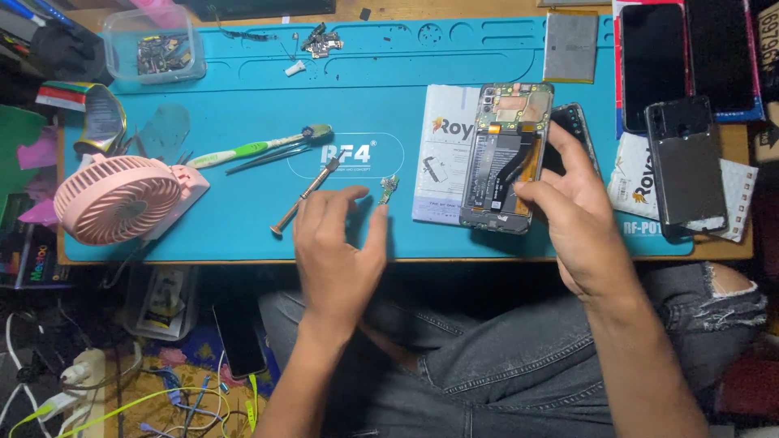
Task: Preparing and disassembling the back cover and internal components of a smartphone for repair.
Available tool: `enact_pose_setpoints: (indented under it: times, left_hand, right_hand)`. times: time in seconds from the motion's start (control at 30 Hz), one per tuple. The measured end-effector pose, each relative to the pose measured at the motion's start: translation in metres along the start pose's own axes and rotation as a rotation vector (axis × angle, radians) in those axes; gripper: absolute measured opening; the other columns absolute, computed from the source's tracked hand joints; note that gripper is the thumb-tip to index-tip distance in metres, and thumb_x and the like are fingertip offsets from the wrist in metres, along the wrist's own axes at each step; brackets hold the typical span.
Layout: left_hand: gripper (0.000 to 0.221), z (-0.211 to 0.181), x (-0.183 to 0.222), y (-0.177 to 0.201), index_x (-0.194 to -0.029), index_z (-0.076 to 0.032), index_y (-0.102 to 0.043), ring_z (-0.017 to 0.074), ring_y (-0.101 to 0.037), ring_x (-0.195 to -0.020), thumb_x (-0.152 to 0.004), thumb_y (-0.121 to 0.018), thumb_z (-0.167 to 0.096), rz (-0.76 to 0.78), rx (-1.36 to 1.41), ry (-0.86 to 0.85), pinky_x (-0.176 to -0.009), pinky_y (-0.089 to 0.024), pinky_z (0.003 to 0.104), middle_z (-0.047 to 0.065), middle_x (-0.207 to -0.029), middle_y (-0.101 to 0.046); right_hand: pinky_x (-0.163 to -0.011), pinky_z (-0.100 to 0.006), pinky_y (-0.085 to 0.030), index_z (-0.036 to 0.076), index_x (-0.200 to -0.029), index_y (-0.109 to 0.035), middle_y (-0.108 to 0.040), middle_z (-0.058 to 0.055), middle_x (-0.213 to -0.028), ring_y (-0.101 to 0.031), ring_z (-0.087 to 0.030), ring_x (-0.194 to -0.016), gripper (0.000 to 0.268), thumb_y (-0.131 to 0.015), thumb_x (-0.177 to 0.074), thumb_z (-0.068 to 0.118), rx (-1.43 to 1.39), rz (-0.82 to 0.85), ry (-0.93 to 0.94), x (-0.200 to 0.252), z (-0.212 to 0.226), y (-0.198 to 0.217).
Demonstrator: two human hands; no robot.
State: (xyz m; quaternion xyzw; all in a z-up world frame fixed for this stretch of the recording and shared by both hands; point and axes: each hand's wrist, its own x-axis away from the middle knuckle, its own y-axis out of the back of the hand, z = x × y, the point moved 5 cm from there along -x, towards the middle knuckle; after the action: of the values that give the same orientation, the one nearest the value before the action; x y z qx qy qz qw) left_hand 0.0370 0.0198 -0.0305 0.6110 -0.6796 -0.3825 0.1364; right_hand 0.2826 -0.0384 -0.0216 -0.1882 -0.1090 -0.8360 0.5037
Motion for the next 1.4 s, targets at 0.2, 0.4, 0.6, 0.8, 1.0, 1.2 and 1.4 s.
enact_pose_setpoints:
  times: [0.2, 0.4, 0.6, 0.8, 1.0, 1.2, 1.4]
  left_hand:
    - [0.015, 0.007, -0.011, -0.018, -0.108, -0.010, -0.076, 0.0330, -0.063, -0.100, -0.096, -0.080, -0.018, -0.031, -0.122, -0.095, -0.087, -0.047, 0.048, 0.008, -0.099, -0.067]
    - [0.010, -0.007, -0.012, 0.003, -0.107, -0.008, -0.077, 0.0249, -0.064, -0.087, -0.098, -0.076, -0.013, -0.052, 0.065, 0.044, -0.079, -0.050, 0.040, 0.007, -0.095, -0.070]
    - [0.040, -0.032, 0.010, -0.020, -0.131, -0.009, -0.076, 0.0075, -0.069, -0.085, -0.093, -0.078, -0.021, 0.294, 0.734, 0.566, -0.074, -0.059, 0.023, 0.003, -0.105, -0.078]
    - [0.032, -0.045, 0.015, -0.024, -0.125, -0.008, -0.079, 0.0078, -0.067, -0.078, -0.095, -0.076, -0.021, 0.297, 0.796, 0.630, -0.068, -0.059, 0.023, 0.001, -0.095, -0.073]
    - [0.021, -0.055, 0.019, -0.018, -0.113, -0.010, -0.082, 0.0061, -0.062, -0.070, -0.094, -0.079, -0.020, 0.270, 0.697, 0.527, -0.063, -0.055, 0.022, -0.001, -0.086, -0.071]
    - [0.018, -0.074, 0.021, -0.010, -0.107, -0.008, -0.079, 0.0093, -0.062, -0.066, -0.094, -0.078, -0.020, 0.188, 0.545, 0.311, -0.059, -0.054, 0.026, 0.001, -0.084, -0.072]
    - [0.016, -0.078, 0.023, -0.011, -0.107, -0.008, -0.078, 0.0097, -0.061, -0.064, -0.094, -0.078, -0.017, 0.157, 0.533, 0.259, -0.060, -0.053, 0.026, 0.002, -0.085, -0.072]
  right_hand:
    - [-0.094, -0.032, -0.059, 0.013, -0.167, -0.042, -0.076, -0.018, -0.123, -0.071, -0.020, -0.107, 0.077, -0.056, -0.093, -0.003, -0.041, 0.066, -0.055, -0.008, -0.011, -0.018]
    - [-0.070, -0.025, -0.054, 0.013, -0.164, -0.043, -0.077, -0.018, -0.114, -0.066, -0.015, -0.085, 0.075, -0.063, -0.092, 0.002, -0.104, 0.103, -0.041, 0.001, -0.016, -0.027]
    - [-0.063, -0.037, -0.064, 0.010, -0.147, -0.050, -0.079, -0.023, -0.096, -0.074, -0.023, -0.072, 0.054, -0.066, -0.096, 0.004, -0.207, 0.078, -0.036, 0.018, -0.026, -0.032]
    - [-0.059, -0.036, -0.062, 0.009, -0.141, -0.053, -0.078, -0.021, -0.088, -0.071, -0.021, -0.065, 0.044, -0.065, -0.099, 0.008, -0.143, 0.074, -0.003, 0.032, -0.021, -0.028]
    - [-0.081, -0.039, -0.067, 0.006, -0.131, -0.057, -0.081, -0.023, -0.108, -0.079, -0.026, -0.091, 0.036, -0.067, -0.096, 0.010, -0.165, 0.050, 0.024, 0.041, -0.013, -0.028]
    - [-0.082, -0.032, -0.064, 0.006, -0.124, -0.063, -0.081, -0.016, -0.111, -0.077, -0.020, -0.091, 0.026, -0.067, -0.099, 0.012, -0.161, 0.027, 0.104, 0.042, -0.010, -0.027]
    - [-0.096, -0.033, -0.064, 0.007, -0.124, -0.062, -0.080, -0.013, -0.119, -0.076, -0.019, -0.103, 0.026, -0.068, -0.098, 0.010, -0.147, 0.009, 0.136, 0.040, -0.009, -0.029]
